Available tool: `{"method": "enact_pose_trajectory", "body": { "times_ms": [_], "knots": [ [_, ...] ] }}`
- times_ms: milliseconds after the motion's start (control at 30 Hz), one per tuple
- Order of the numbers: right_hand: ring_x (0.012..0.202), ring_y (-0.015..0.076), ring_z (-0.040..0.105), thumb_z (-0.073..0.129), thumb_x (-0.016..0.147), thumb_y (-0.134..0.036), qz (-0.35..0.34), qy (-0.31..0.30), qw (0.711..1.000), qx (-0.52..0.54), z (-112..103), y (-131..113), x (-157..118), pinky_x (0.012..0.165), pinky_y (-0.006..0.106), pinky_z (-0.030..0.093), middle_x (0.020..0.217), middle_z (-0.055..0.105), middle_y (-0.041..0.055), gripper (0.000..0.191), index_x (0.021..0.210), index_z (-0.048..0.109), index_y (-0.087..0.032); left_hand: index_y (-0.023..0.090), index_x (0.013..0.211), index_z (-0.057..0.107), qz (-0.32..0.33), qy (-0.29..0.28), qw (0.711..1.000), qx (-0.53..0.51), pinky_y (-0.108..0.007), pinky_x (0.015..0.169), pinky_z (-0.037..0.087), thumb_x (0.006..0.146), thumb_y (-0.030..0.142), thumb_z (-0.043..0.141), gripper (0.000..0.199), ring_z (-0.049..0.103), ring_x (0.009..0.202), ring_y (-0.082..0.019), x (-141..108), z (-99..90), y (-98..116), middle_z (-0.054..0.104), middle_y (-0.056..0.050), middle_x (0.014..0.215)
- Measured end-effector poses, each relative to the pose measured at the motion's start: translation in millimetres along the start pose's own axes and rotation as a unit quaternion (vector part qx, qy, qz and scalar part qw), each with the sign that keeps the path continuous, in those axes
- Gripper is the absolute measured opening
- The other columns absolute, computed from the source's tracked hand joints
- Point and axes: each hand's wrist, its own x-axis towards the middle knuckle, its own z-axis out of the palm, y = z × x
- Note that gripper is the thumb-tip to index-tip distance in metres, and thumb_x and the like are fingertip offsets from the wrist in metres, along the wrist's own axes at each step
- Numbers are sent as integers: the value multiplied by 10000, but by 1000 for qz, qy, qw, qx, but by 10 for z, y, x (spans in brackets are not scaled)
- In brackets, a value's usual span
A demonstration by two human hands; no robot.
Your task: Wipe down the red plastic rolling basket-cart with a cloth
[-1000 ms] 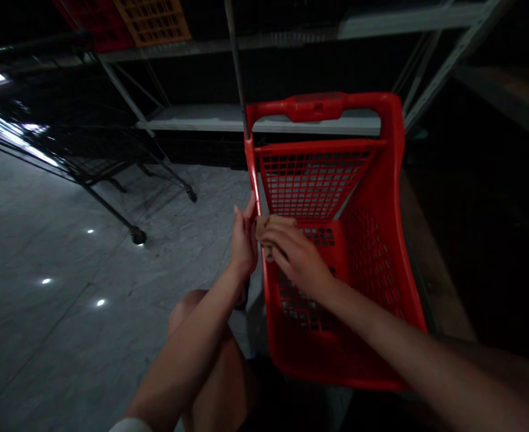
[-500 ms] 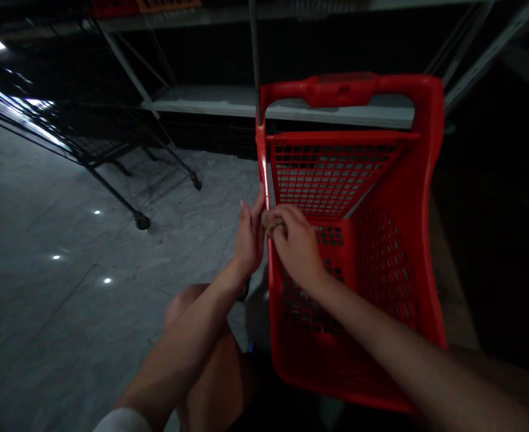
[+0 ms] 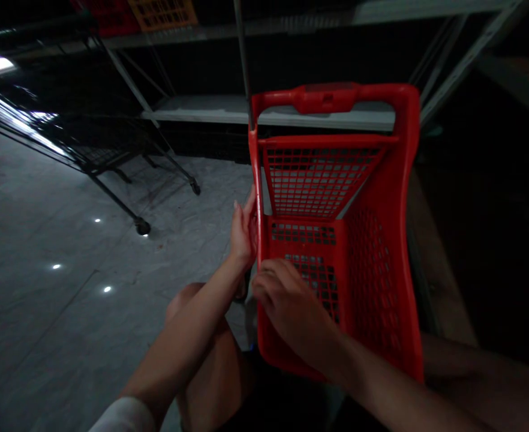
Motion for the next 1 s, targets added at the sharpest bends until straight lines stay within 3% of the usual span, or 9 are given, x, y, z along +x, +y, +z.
{"method": "enact_pose_trajectory", "body": {
  "times_ms": [100,167,400,467,533,667,767,867,1000],
  "knots": [
    [1160,299,730,637,1002,-264,-10,37,999,6,-45,309,548,1077,513,649,1192,719,45,184,1055,786,-359,362,1506,672,31,-51,998,8,-396,1433,216,1160,584,241,595,377,1670,-161,-9,-79,-47,590,85,1661],
    [1185,290,705,645,987,-252,-10,78,997,-1,-77,512,986,1104,512,617,1201,702,82,126,972,767,-282,370,1444,723,36,-42,998,23,-375,1429,231,1153,587,254,593,393,1661,-158,0,-113,-68,614,83,1640],
    [1020,214,716,664,888,-174,24,260,964,53,-79,990,2355,1032,436,616,1115,720,76,100,926,731,-238,324,1510,691,48,-26,998,44,-397,1405,296,1130,530,402,521,402,1659,-204,-10,-88,-70,525,27,1719],
    [1029,214,733,645,904,-203,45,279,953,114,9,1103,2418,1046,450,613,1113,755,71,116,992,712,-238,336,1493,706,73,-9,994,84,-391,1407,284,1095,527,508,484,396,1663,-219,-28,-71,-65,548,23,1704],
    [1051,229,751,661,904,-259,76,264,947,169,152,1209,2233,1046,462,618,1117,787,72,154,1052,701,-241,344,1494,704,84,10,988,131,-388,1408,279,1058,499,598,475,394,1665,-232,-43,-46,-60,554,16,1700],
    [932,257,776,687,889,-355,179,148,944,235,508,1367,1392,917,455,664,950,803,63,124,970,698,-261,382,1535,652,98,44,976,187,-390,1416,266,916,312,772,634,403,1661,-236,-61,-4,-67,539,51,1708],
    [838,272,774,704,888,-380,222,137,934,244,692,1380,979,806,459,680,814,779,50,120,842,684,-271,387,1520,662,117,67,971,199,-397,1405,294,789,187,777,767,434,1642,-245,-71,-24,-77,565,70,1686],
    [830,265,787,766,833,-311,258,146,917,265,645,1251,1152,835,473,687,835,801,54,90,839,722,-233,366,1488,694,117,79,970,197,-416,1380,347,717,144,743,804,505,1594,-256,-83,-70,-59,612,60,1646],
    [961,177,800,712,904,-191,215,175,916,292,253,884,1920,961,348,664,1047,851,38,142,1029,780,-199,444,1429,722,109,76,971,198,-426,1356,396,707,157,719,777,558,1552,-248,-106,-89,6,659,125,1581]
  ]
}}
